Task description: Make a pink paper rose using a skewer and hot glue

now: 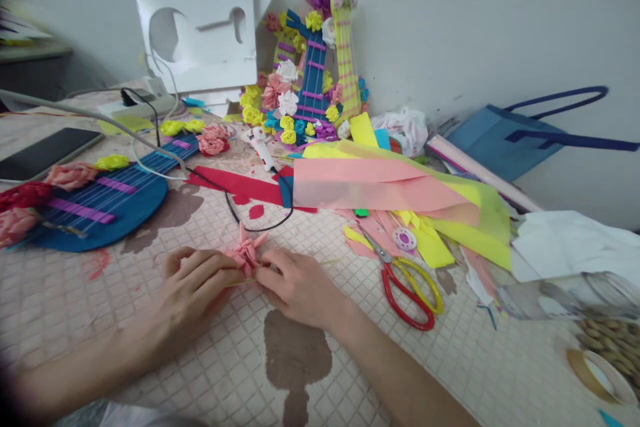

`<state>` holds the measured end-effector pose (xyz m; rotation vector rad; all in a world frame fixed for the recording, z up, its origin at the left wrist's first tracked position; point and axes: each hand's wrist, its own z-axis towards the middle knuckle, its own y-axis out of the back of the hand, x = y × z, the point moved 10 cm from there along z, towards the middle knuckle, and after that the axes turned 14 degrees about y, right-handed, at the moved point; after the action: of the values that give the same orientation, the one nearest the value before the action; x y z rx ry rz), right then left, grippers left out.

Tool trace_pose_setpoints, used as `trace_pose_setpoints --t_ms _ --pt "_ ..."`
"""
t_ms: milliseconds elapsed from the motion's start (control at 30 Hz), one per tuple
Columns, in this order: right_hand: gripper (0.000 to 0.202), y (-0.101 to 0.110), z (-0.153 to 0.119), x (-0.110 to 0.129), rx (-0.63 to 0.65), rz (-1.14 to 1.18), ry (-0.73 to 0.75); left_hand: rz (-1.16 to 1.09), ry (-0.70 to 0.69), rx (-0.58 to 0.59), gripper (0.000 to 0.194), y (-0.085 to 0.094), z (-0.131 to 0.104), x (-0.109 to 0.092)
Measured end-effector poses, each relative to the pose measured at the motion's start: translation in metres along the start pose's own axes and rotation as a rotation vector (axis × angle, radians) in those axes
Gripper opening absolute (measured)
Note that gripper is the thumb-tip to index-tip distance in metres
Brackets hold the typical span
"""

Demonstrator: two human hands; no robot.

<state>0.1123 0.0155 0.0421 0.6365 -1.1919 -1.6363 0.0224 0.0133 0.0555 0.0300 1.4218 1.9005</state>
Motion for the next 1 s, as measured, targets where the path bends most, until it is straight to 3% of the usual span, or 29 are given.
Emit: trace_pose_setpoints --t_ms 533,833,1000 --pt "0.016 -0.004 0.001 0.004 0.029 -0.146 0.017 0.037 -0.036 0.132 0.022 -0.004 0.003 0.013" --pt "0.022 -0.002 0.003 0.005 0.012 -0.229 0.029 0.12 -0.1 0.078 0.023 0.002 0.009 0.015" --pt "0.025 -0.001 0.006 0.006 0.011 -0.166 0.024 0.043 -0.05 0.065 0.02 0.008 0.005 0.019"
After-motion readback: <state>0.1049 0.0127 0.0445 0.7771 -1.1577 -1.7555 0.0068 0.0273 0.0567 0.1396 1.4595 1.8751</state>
